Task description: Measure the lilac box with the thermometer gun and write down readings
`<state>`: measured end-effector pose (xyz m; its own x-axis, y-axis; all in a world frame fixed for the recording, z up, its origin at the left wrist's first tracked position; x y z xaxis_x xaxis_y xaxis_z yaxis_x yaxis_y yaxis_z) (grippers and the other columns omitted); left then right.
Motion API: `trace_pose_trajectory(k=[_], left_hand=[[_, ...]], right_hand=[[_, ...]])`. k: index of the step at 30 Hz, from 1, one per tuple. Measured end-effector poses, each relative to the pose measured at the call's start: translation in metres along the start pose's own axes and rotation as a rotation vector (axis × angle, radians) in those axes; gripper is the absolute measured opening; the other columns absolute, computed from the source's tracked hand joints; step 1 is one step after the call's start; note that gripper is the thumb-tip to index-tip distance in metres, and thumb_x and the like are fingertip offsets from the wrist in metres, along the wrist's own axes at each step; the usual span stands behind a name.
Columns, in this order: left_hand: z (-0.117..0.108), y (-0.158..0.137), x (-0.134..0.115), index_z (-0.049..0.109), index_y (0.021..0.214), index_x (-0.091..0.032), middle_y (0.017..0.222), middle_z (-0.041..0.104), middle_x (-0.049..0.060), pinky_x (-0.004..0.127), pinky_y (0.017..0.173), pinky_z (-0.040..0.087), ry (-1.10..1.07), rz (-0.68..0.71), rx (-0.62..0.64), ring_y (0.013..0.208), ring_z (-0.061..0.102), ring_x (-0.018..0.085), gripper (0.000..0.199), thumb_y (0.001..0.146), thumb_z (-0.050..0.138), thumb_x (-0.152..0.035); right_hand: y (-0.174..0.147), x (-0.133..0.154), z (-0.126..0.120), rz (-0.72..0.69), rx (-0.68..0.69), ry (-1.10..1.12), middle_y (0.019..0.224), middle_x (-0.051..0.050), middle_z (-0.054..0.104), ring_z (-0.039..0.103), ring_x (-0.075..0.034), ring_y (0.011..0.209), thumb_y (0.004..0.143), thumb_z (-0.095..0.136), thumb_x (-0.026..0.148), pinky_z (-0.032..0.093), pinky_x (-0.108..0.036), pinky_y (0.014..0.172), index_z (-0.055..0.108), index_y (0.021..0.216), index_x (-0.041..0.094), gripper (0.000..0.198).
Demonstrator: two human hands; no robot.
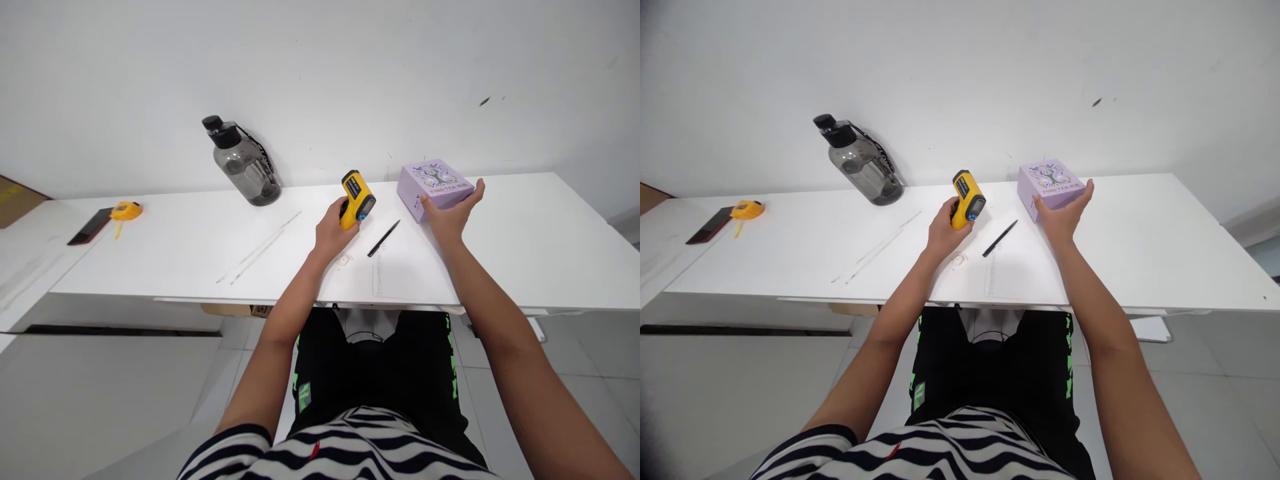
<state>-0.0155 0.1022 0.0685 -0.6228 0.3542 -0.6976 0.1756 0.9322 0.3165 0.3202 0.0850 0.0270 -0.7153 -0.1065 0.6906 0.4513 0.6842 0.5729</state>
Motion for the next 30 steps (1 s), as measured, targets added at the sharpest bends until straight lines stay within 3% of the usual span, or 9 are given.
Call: trace_pose_trajectory(k=[2, 4, 8, 10, 13, 16, 24, 30], left_hand=[[0.004, -0.001, -0.005, 0.05, 0.14, -0.025, 0.132, 0.067, 0.006, 0.034, 0.096, 0.054, -0.153, 0.051, 0.013, 0.112, 0.066, 0.021, 0.062, 0.081, 0.071, -0.029], [0.011, -0.002, -0.009, 0.055, 0.131, -0.022, 0.12, 0.07, 0.006, 0.032, 0.088, 0.055, -0.357, 0.074, 0.075, 0.101, 0.067, 0.018, 0.056, 0.079, 0.073, -0.031], [0.033, -0.007, -0.017, 0.061, 0.102, -0.017, 0.087, 0.063, 0.0, 0.026, 0.06, 0.052, -0.802, -0.023, 0.332, 0.07, 0.06, 0.011, 0.046, 0.069, 0.081, -0.043], [0.042, -0.013, -0.023, 0.061, 0.102, -0.017, 0.083, 0.058, -0.002, 0.025, 0.052, 0.048, -0.992, -0.111, 0.452, 0.062, 0.056, 0.008, 0.053, 0.065, 0.085, -0.046], [0.045, -0.019, -0.029, 0.062, 0.109, -0.016, 0.08, 0.056, -0.005, 0.024, 0.046, 0.044, -1.147, -0.191, 0.519, 0.058, 0.053, 0.007, 0.063, 0.061, 0.089, -0.046], [0.045, -0.019, -0.028, 0.063, 0.112, -0.015, 0.076, 0.056, -0.006, 0.023, 0.045, 0.043, -1.157, -0.212, 0.519, 0.056, 0.052, 0.007, 0.064, 0.062, 0.09, -0.043], [0.054, -0.02, -0.016, 0.063, 0.117, -0.011, 0.065, 0.058, -0.006, 0.023, 0.048, 0.045, -0.881, -0.223, 0.522, 0.05, 0.054, 0.007, 0.054, 0.074, 0.086, -0.035], [0.053, -0.021, -0.019, 0.063, 0.117, -0.012, 0.065, 0.056, -0.006, 0.022, 0.048, 0.045, -0.907, -0.218, 0.55, 0.052, 0.054, 0.007, 0.046, 0.08, 0.081, -0.031]], right_hand=[[0.001, 0.004, -0.005, -0.041, -0.029, 0.038, 0.161, -0.027, 0.017, 0.025, -0.037, 0.155, 0.075, 0.074, 0.068, 0.031, -0.06, 0.123, -0.012, 0.16, 0.018, 0.131], [0.001, 0.02, -0.003, -0.172, -0.015, 0.0, 0.159, -0.024, 0.019, 0.023, -0.041, 0.154, 0.068, 0.077, 0.072, 0.026, -0.065, 0.122, -0.001, 0.159, 0.02, 0.132], [-0.01, 0.061, 0.01, -0.497, 0.056, -0.067, 0.158, -0.021, 0.02, 0.025, -0.048, 0.149, 0.063, 0.079, 0.076, 0.025, -0.076, 0.115, 0.01, 0.157, 0.028, 0.126], [-0.015, 0.072, 0.016, -0.557, 0.097, -0.088, 0.159, -0.021, 0.019, 0.027, -0.049, 0.147, 0.064, 0.079, 0.076, 0.026, -0.078, 0.113, 0.013, 0.156, 0.03, 0.122], [-0.023, 0.081, 0.019, -0.616, 0.134, -0.09, 0.159, -0.02, 0.019, 0.028, -0.049, 0.146, 0.067, 0.076, 0.077, 0.028, -0.077, 0.111, 0.013, 0.157, 0.034, 0.119], [-0.029, 0.086, 0.019, -0.671, 0.167, -0.081, 0.16, -0.019, 0.018, 0.029, -0.048, 0.146, 0.068, 0.075, 0.077, 0.029, -0.075, 0.111, 0.01, 0.158, 0.035, 0.119], [-0.035, 0.091, 0.025, -0.678, 0.248, -0.148, 0.16, -0.017, 0.017, 0.029, -0.048, 0.146, 0.07, 0.073, 0.077, 0.021, -0.076, 0.114, 0.011, 0.156, 0.037, 0.114], [-0.039, 0.095, 0.019, -0.658, 0.267, -0.159, 0.161, -0.016, 0.015, 0.025, -0.048, 0.149, 0.07, 0.073, 0.077, 0.016, -0.077, 0.116, 0.018, 0.154, 0.036, 0.109]])
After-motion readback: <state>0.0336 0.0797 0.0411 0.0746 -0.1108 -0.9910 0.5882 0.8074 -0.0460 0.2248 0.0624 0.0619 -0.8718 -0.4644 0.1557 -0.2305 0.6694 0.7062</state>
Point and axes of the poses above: each hand's wrist, its own y-axis towards the middle knuckle, its own z-axis out of the palm, x = y × z, the point moved 10 cm from there along y, towards the middle knuckle
